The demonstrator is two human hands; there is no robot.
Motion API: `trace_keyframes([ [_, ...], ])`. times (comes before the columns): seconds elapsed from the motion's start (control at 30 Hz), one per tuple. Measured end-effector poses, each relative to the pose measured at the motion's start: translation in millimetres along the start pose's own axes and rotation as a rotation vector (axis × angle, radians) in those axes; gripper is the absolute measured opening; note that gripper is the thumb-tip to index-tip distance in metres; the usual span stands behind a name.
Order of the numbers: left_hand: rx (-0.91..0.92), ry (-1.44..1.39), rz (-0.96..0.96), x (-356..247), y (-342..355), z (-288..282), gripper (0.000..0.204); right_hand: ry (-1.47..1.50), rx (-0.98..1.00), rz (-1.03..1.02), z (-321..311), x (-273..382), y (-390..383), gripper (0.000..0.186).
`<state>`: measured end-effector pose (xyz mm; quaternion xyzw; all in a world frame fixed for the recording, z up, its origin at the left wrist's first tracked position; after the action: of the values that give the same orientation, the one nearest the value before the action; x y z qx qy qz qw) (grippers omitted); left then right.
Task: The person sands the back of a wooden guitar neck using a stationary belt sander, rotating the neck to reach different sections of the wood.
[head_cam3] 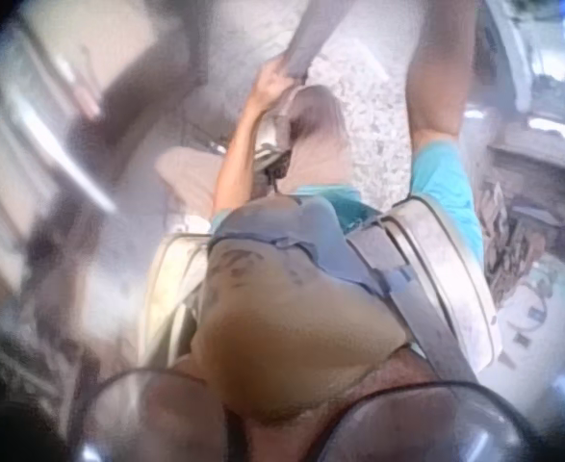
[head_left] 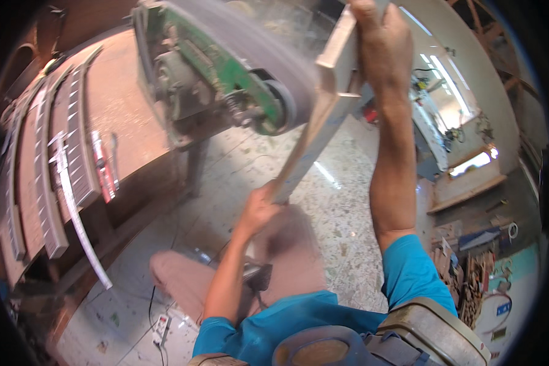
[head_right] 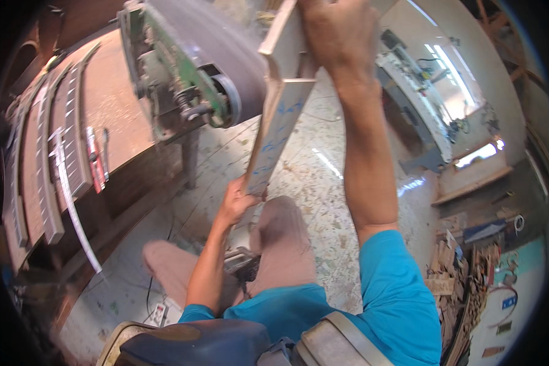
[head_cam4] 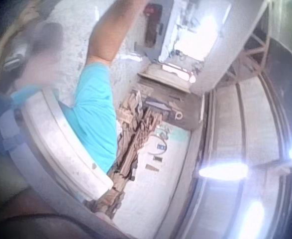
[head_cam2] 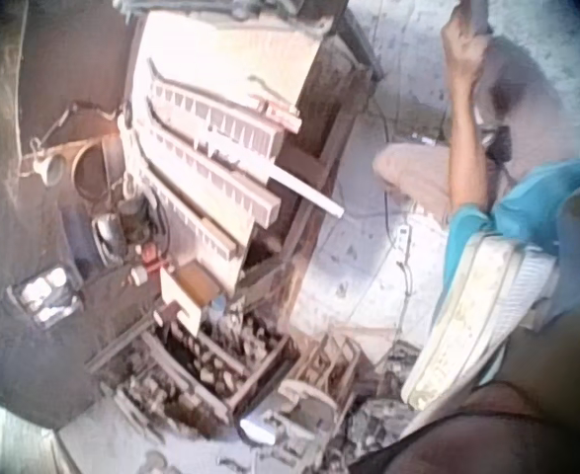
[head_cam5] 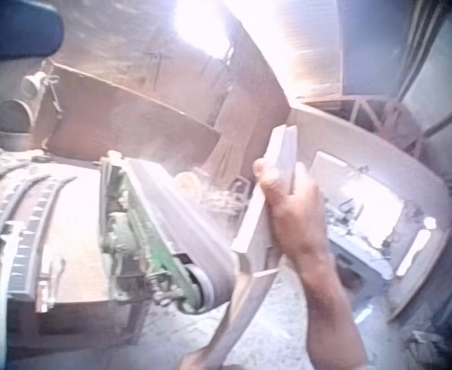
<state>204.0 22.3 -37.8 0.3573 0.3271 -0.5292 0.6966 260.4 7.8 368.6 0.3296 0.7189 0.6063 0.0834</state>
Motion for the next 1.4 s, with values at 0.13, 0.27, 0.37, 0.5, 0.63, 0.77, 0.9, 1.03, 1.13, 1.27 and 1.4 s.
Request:
trace_keyframes([
  [0.13, -0.022, 0.172, 0.071, -13, -5, -14, 0.039, 0.139, 0.044, 0.044, -1, 1, 1, 0.056],
  [0.27, -0.092, 0.331, 0.128, -35, -16, -16, 0.036, 0.154, 0.095, 0.058, -2, 4, 0, 0.057],
  [0.37, -0.133, 0.414, 0.15, -49, -16, -10, 0.033, 0.217, 0.133, 0.033, -7, 14, 1, 0.057],
  [0.5, -0.248, 0.486, 0.196, -50, -31, -14, 0.031, 0.371, 0.196, 0.103, 0, 17, -6, 0.056],
  [0.63, -0.339, 0.559, 0.224, -62, -38, -18, 0.029, 0.351, 0.241, 0.07, 7, 10, -5, 0.044],
  [0.77, -0.37, 0.588, 0.359, -68, -44, -25, 0.028, 0.589, 0.3, 0.234, 24, 7, -24, 0.054],
  [0.9, -0.374, 0.577, 0.344, -73, -47, -23, 0.028, 0.642, 0.331, 0.244, 21, 6, -23, 0.048],
  [1.03, -0.369, 0.628, 0.372, -77, -43, -23, 0.029, 0.922, 0.28, 0.341, 24, 4, -20, 0.048],
  [1.13, -0.367, 0.629, 0.401, -72, -39, -26, 0.029, 1.005, 0.283, 0.368, 25, -1, -25, 0.051],
  [1.27, -0.344, 0.631, 0.405, -65, -31, -23, 0.029, 0.997, 0.229, 0.394, 26, -11, -25, 0.051],
  [1.4, -0.291, 0.545, 0.397, -56, -26, -20, 0.03, 0.89, 0.171, 0.399, 25, -4, -30, 0.049],
])
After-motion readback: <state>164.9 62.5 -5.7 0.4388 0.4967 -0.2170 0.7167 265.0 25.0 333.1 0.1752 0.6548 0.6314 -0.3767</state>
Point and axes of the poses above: each hand's wrist, its own y-axis towards the middle knuckle, its own z-axis out of the palm, x = y × z, the point moved 8 cm from there along y, towards the middle knuckle, and after that the axes turned 12 degrees about -x, right-handed, at the moved point
